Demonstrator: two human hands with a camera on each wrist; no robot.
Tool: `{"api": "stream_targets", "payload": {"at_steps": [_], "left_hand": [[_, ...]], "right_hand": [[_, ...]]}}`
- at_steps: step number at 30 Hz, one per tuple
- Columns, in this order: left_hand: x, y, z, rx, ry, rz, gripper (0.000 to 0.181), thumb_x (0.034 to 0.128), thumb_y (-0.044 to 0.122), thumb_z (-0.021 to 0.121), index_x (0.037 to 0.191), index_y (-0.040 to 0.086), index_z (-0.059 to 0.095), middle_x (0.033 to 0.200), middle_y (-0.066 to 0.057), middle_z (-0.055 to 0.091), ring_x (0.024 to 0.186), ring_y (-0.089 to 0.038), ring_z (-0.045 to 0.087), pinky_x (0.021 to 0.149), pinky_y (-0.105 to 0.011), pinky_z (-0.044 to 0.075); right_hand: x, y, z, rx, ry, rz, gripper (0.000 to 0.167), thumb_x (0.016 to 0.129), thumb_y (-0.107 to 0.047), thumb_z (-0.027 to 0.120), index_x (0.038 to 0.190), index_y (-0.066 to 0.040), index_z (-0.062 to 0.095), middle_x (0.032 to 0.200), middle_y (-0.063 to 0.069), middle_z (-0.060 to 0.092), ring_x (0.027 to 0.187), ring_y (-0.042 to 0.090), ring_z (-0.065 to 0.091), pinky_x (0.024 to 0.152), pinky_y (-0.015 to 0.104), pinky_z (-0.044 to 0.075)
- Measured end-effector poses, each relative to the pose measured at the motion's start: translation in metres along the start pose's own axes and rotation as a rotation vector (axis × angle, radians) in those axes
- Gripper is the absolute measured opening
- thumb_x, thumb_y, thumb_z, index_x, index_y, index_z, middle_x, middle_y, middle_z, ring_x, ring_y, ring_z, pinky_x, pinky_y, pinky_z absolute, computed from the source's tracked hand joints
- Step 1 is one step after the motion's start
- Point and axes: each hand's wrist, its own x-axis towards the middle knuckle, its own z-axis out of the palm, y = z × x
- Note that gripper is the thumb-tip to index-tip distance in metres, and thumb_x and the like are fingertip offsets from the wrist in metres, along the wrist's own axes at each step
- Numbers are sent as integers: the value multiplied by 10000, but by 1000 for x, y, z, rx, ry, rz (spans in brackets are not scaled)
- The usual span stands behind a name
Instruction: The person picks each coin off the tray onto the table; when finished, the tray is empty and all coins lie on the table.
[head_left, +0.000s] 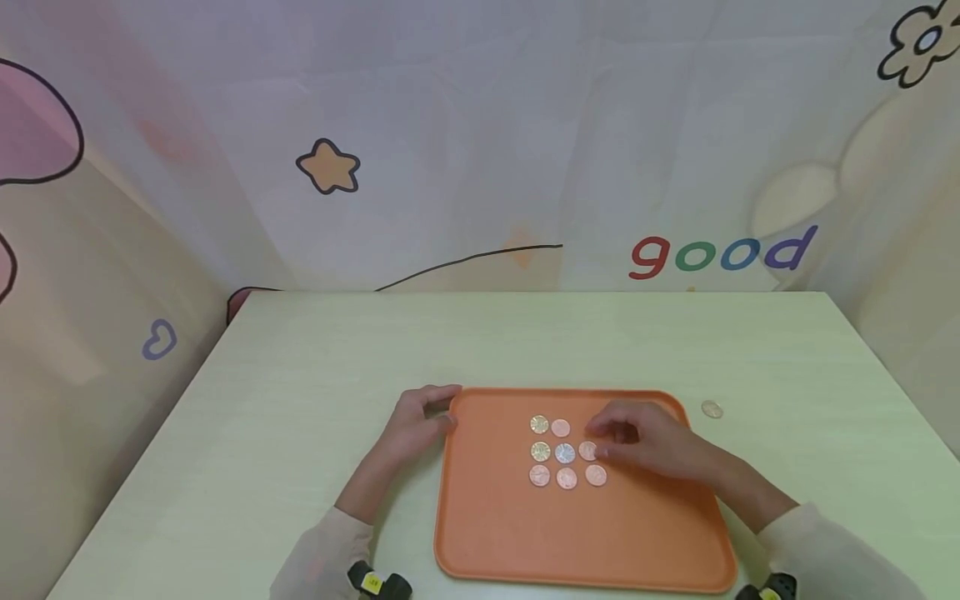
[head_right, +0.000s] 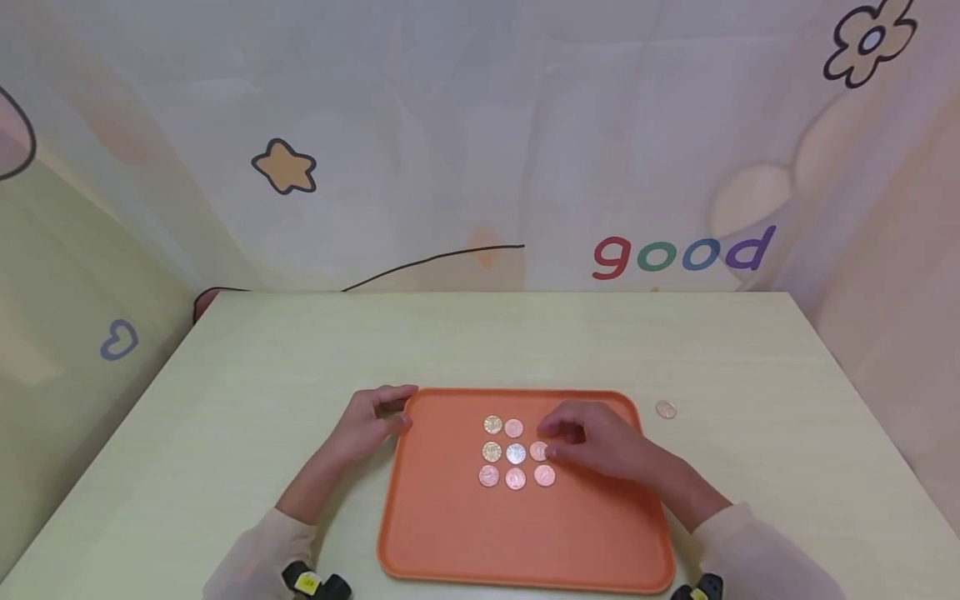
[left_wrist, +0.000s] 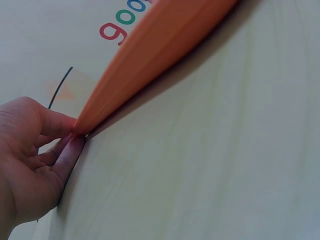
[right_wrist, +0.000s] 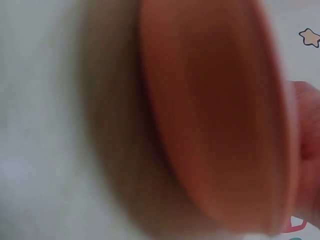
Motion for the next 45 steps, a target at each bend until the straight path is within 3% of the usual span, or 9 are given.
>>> {"api": "stream_targets", "payload": {"at_steps": [9, 20, 34, 45], "left_hand": [[3, -2, -1, -2, 0, -9, 505, 827, -40, 601, 1329, -37, 645, 1262, -205, 696, 1223, -369, 638, 1104, -530, 448], [5, 1, -1, -7, 17, -9, 493, 817, -43, 609, 1307, -36, 662, 1234, -197, 708, 1196, -358, 654, 1094, -519, 457], [5, 0, -1, -3, 22, -8, 485, 816, -55, 620, 1299, -44, 664, 1239, -203, 704, 1183, -359, 655, 1073, -510, 477], [2, -1, 1, -6, 25, -16, 467, 827, -56, 630, 1292, -45, 668, 1241, -196, 707, 1195, -359, 649, 1084, -523, 464]], "right_hand": [[6, 1, 4, -43, 15, -10, 252, 827, -218, 827, 1053, -141, 746, 959, -40, 717, 780, 9, 514, 691, 191, 452], [9, -4, 5, -93, 22, 9, 161, 846, -196, 807, 1005, -215, 787, 905, -83, 671, 745, 20, 477, 660, 198, 411], [9, -10, 7, -292, -4, 2, 166, 895, -211, 757, 1027, -232, 659, 1029, -109, 660, 900, 43, 541, 832, 275, 492], [6, -9, 7, -200, -22, -29, 158, 905, -203, 750, 1001, -261, 640, 1009, -129, 659, 922, 43, 543, 853, 262, 479]]}}
